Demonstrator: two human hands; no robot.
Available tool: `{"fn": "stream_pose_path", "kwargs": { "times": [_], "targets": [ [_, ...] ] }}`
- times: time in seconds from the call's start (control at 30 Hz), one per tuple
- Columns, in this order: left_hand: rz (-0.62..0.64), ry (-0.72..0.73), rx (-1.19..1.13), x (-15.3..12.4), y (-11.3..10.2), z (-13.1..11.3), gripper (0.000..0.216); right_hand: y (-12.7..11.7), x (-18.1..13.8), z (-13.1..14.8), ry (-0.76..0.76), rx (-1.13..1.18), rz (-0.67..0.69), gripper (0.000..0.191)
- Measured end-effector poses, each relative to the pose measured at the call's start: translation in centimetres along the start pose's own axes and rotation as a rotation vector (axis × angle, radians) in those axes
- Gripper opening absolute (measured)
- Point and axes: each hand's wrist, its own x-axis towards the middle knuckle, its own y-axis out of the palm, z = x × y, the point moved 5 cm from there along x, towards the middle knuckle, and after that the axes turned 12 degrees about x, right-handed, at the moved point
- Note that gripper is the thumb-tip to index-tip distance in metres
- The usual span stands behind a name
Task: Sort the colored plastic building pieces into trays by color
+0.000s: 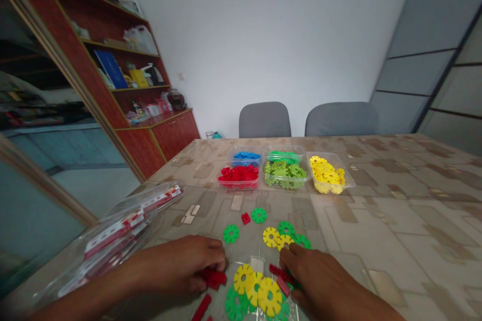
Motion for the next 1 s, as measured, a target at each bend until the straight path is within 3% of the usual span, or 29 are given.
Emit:
{"fn": "stream_pose_path", "kwargs": {
  "times": [0.1,0.17,0.33,0.43,0.53,0.63,0.77,0.87,0.93,1.0],
  "targets": [
    [-0.062,-0.013,-0.034,0.0,-1.3,0.4,0.019,-0.4,0.0,0.1,-0.026,0.034,-0.035,0.037],
    [-0.168,-0.032,-0.028,0.2,-2.8,1.3,0.017,-0.8,-0.5,0.0,-0.020,0.080,-0.041,0.043],
    [-0.480,-0.164,0.068,2.5,-7.6,6.0,0.016,-1.7,-1.3,1.0,-0.015,0.148,-0.057,0.044],
    [-0.569,-0.243,0.095,4.6,-10.0,9.1,0.020,-1.8,-1.1,1.3,-0.008,0.133,-0.038,0.037],
    [-0.601,-0.291,0.103,6.1,-11.0,10.5,0.021,-2.1,-1.2,0.2,0.014,0.155,-0.010,0.044],
    [-0.590,-0.264,0.084,6.1,-10.1,9.1,0.022,-3.4,-2.0,-1.8,0.080,0.189,-0.067,0.058],
    [-0.430,-0.120,0.014,3.7,-6.3,4.2,0.026,-4.5,-3.2,-1.7,0.129,0.230,-0.068,0.061],
    [-0.147,-0.075,-0.072,1.0,-2.4,0.8,0.053,-3.4,-3.2,-0.5,0.166,0.222,0.011,0.070],
    [-0.067,-0.126,-0.106,-0.9,-0.6,-0.5,0.072,-2.3,-2.7,-0.1,0.157,0.212,0.020,0.077],
    [-0.029,-0.132,-0.131,-2.2,0.7,-1.6,0.078,-1.3,-1.8,-0.2,0.079,0.207,-0.008,0.074]
  ]
}}
